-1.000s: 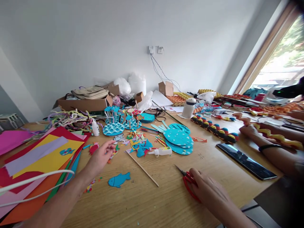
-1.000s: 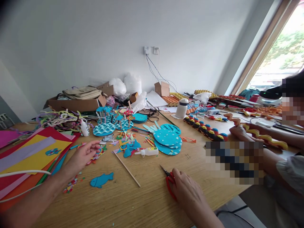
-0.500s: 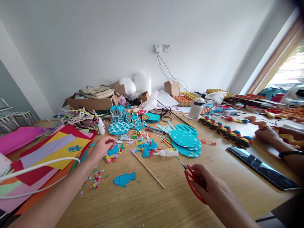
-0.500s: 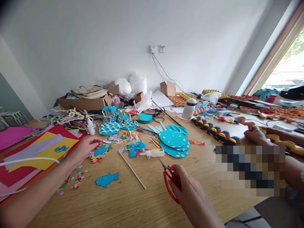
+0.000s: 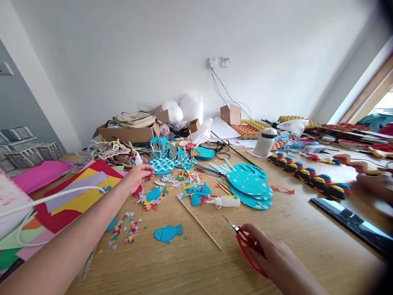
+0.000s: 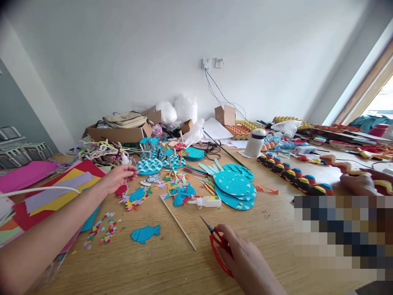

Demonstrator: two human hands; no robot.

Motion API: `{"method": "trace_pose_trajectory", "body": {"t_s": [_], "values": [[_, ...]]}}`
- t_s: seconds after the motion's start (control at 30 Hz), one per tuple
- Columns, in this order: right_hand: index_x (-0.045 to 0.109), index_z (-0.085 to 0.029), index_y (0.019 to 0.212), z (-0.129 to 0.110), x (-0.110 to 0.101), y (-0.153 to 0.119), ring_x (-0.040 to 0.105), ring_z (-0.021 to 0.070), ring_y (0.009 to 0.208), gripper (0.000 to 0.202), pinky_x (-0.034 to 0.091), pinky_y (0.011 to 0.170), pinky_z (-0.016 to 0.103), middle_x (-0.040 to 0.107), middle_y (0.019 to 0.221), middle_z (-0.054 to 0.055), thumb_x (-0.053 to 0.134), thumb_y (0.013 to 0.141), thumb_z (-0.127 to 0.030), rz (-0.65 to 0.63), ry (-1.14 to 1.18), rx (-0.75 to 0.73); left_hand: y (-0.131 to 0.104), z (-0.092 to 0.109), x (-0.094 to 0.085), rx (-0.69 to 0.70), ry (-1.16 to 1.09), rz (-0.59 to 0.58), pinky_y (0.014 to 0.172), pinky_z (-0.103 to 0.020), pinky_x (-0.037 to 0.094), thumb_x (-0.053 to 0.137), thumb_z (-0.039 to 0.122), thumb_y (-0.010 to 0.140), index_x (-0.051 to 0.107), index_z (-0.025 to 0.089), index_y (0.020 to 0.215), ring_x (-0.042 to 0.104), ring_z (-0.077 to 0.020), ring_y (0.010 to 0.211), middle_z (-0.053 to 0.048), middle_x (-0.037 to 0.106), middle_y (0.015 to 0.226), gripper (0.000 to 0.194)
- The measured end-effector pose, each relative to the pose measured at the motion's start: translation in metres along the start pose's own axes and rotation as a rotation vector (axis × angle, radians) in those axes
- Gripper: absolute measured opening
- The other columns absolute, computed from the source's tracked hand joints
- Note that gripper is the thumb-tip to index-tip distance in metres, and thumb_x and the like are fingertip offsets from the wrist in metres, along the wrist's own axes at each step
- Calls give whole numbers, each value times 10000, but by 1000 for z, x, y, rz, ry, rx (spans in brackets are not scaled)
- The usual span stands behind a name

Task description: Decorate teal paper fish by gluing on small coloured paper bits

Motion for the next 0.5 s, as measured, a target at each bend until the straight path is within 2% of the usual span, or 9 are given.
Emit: {"method": "trace_pose_trajectory", "body": {"t_s": [0.07, 0.13, 0.27, 0.37, 0.5], "values": [[521, -245, 968, -4, 2, 2, 632, 179, 665, 247, 429, 577, 240, 679, 754, 24, 382, 766, -277, 3, 11, -21, 1, 2, 26, 8, 107, -128, 670, -294, 504, 491, 120, 796, 567, 111, 865, 609, -130, 707, -45, 623, 808, 103], [527, -248, 967, -6, 4, 3, 630, 174, 661, 243, 431, 581, 236, 677, 749, 20, 383, 774, -276, 23, 32, -42, 6, 3, 54, 27, 245, -229, 659, -326, 507, 518, 226, 836, 567, 121, 925, 600, -147, 743, -37, 612, 884, 147], [540, -238, 1000, -3, 10, 1, 636, 173, 697, 258, 457, 608, 235, 684, 817, 41, 400, 794, -301, 94, 105, -55, 26, 11, 98, 122, 520, -325, 750, -389, 484, 512, 287, 844, 530, 153, 1066, 567, -199, 900, -64, 555, 1080, 259], [538, -234, 1028, 2, 13, -1, 638, 174, 759, 270, 480, 655, 236, 678, 919, 59, 426, 795, -310, 154, 165, -74, 42, 13, 118, 179, 677, -379, 770, -402, 476, 503, 286, 850, 515, 165, 1091, 558, -202, 925, -72, 539, 1113, 270], [536, -225, 1038, 5, 13, -1, 641, 169, 746, 276, 494, 656, 230, 680, 908, 62, 447, 797, -325, 189, 184, -94, 58, 6, 129, 210, 830, -428, 769, -398, 477, 504, 285, 850, 512, 170, 1096, 558, -200, 926, -73, 537, 1116, 272]]}}
Point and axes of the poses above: each hand's wrist, its own y-axis towards the middle knuckle, its own x-axis out of the palm, z = x × y, the point moved 8 cm from there along y, towards the middle knuckle
